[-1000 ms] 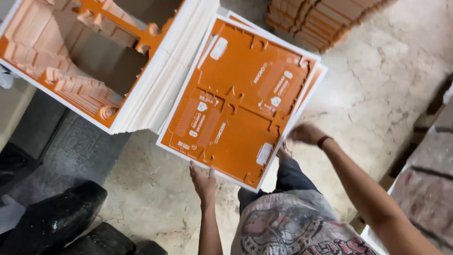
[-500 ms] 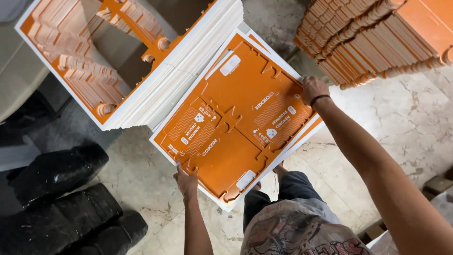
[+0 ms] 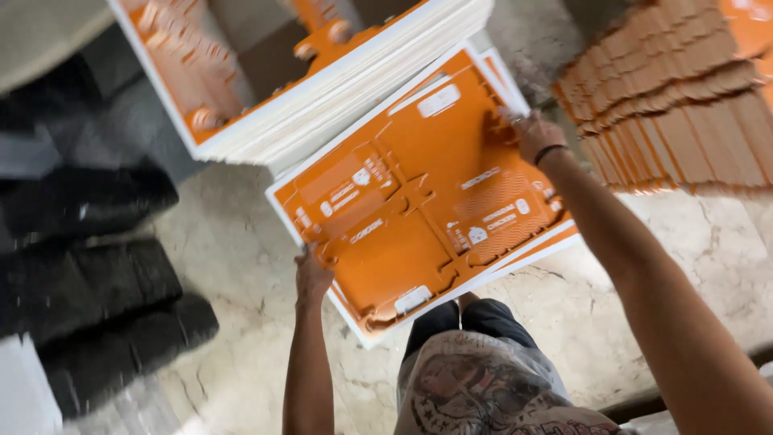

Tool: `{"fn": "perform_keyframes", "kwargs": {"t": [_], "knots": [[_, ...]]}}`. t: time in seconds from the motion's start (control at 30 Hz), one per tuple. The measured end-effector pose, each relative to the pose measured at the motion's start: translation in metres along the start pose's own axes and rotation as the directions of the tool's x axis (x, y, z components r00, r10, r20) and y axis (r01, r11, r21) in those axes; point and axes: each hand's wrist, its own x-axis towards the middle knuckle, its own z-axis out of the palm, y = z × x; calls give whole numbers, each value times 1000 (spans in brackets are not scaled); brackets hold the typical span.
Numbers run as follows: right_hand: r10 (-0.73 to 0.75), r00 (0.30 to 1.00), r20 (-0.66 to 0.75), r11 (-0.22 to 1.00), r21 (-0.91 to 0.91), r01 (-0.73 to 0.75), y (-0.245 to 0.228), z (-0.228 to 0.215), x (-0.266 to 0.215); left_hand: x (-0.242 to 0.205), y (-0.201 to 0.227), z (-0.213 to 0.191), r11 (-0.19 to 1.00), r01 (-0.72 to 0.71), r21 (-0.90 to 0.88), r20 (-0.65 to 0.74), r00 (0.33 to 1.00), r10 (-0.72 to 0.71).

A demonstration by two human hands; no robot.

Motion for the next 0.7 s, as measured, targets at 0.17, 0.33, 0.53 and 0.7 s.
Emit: {"fn": "perform_keyframes", "kwargs": {"t": [0.17,0.33,0.53,0.7], "knots": [[-141,987,76,988,-45,145,1,-34,14,59,-46,34,1000,-5,12,-4,1000,5],[-69,980,189,996,63,58,-1,-68,24,61,-33,18,999,47,15,117,992,-48],[52,949,312,979,-203,13,-3,-86,41,64,-26,-11,995,61,84,168,983,-74],[78,919,385,951,-305,47,-1,-147,26,37,-15,-38,965,-23,262,-38,999,34]]}}
